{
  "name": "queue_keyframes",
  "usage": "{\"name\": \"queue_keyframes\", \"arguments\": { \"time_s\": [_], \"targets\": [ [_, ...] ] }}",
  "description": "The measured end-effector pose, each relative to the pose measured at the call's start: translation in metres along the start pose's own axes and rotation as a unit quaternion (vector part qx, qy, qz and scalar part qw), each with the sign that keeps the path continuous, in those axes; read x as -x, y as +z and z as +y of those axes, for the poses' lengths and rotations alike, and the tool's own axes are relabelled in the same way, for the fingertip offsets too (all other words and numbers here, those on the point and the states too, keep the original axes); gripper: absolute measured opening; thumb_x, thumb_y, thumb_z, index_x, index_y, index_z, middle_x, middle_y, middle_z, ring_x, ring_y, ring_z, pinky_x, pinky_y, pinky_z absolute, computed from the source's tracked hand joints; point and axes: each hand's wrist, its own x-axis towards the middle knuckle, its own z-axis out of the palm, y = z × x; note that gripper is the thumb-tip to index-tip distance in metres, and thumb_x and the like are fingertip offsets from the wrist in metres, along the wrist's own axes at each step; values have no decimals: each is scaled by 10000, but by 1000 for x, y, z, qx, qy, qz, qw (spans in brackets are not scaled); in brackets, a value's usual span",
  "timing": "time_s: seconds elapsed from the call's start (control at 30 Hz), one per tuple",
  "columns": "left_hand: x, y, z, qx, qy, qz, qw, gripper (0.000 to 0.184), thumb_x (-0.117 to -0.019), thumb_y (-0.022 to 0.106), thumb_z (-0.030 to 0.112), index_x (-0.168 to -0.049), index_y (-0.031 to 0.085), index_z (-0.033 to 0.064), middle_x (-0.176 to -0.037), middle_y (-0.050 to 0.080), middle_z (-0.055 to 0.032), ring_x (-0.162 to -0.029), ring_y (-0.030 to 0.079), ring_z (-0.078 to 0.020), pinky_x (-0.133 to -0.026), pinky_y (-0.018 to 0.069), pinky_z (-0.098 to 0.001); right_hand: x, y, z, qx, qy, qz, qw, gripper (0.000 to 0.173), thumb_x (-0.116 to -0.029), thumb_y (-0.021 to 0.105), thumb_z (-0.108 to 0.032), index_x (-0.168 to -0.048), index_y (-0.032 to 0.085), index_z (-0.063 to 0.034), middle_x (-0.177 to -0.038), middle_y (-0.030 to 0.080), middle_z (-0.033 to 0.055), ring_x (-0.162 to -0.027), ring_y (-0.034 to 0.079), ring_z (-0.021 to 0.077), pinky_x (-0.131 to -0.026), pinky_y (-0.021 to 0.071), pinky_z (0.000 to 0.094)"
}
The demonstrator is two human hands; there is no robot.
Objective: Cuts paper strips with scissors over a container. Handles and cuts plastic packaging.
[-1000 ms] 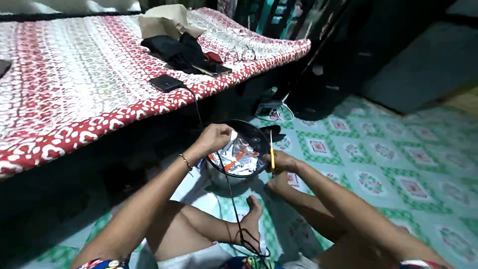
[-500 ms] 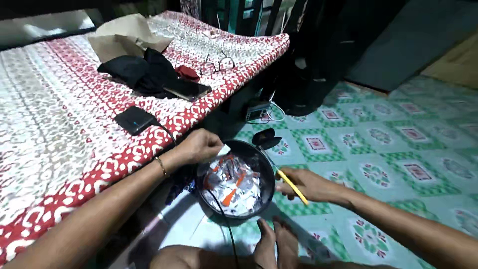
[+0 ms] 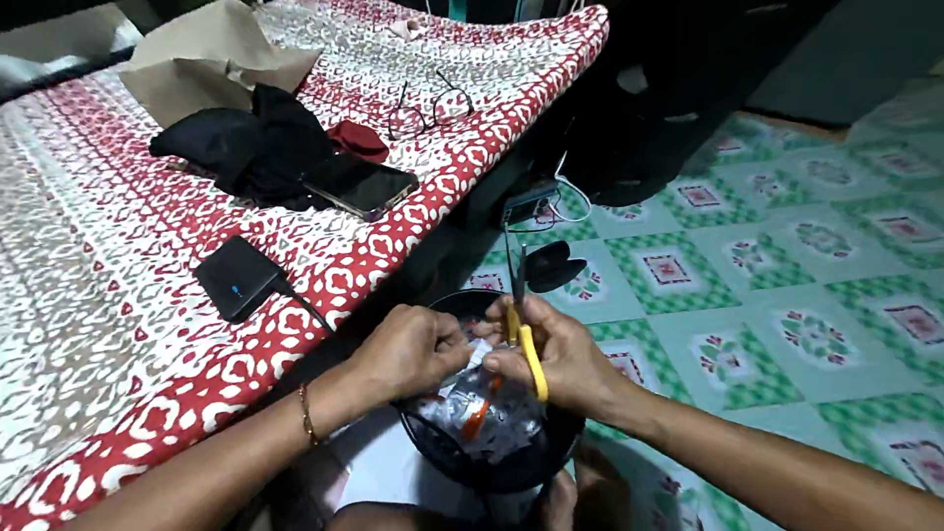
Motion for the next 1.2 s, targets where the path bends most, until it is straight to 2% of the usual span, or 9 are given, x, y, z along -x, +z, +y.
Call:
{"name": "queue_keyframes", "arguments": {
  "time_s": [0.2,0.37,0.5,0.57,0.6,0.67,0.83,1.1,1.2],
  "targets": [
    [10,-5,24,-30,36,-31,998,237,-993,579,80,-859,698,-76,-728,640,-135,-658,565,-173,-629,445,-344,-1,1,0,22,-106,2,994,290,-841,727,-85,-1085,592,-5,-852,661,-109,-728,629,-69,-672,556,128],
    [3,-21,29,134,-19,-101,986,465,-1122,320,238,-1025,673,-49,-824,600,3,-712,518,12,-681,447,-178,0,-8,2,34,-136,57,989,294,-813,736,-75,-1064,586,-47,-872,671,-135,-735,638,-74,-667,562,124],
    [-1,-17,18,109,14,-169,979,346,-1069,517,211,-1080,688,-89,-936,679,-112,-797,567,-60,-749,467,-251,3,-7,3,74,-158,49,983,290,-815,741,-80,-1053,613,25,-888,676,-64,-768,624,-87,-702,537,91],
    [0,-4,4,145,27,-148,978,283,-1047,546,142,-925,687,-71,-808,648,-18,-712,516,41,-664,407,-160,4,-1,2,67,-147,40,986,269,-827,740,-72,-1048,614,14,-888,681,-58,-774,643,-72,-708,560,113],
    [2,1,-3,190,9,-128,973,257,-1039,552,114,-914,691,-62,-808,668,18,-726,553,80,-685,442,-124,3,2,2,60,-143,40,987,256,-829,740,-67,-1039,613,9,-888,687,-60,-775,651,-66,-708,567,122],
    [7,10,-12,279,-60,-98,954,196,-1028,564,83,-933,689,-36,-821,701,51,-756,637,62,-738,525,-138,-1,6,1,45,-131,46,989,251,-829,726,-50,-1039,604,14,-877,676,-71,-761,643,-59,-700,564,127],
    [13,5,-7,328,-134,-128,926,174,-1031,564,91,-903,675,51,-727,662,114,-666,616,71,-632,494,-113,-6,12,3,-21,-79,53,995,271,-815,732,-16,-1032,577,-66,-819,676,-126,-708,667,-27,-654,591,167],
    [19,1,-9,309,-136,-139,931,236,-1064,527,155,-931,658,12,-719,629,76,-633,583,44,-615,485,-146,13,-16,18,5,32,15,999,220,-921,654,-206,-1116,615,-112,-836,722,-123,-692,688,12,-623,590,208],
    [23,3,-10,306,-102,-156,934,289,-1087,478,166,-1039,636,-71,-814,645,-37,-678,585,-23,-661,501,-205,17,-26,20,-47,80,-20,996,182,-972,539,-71,-1136,594,-127,-851,728,-120,-716,704,45,-671,609,246]
  ]
}}
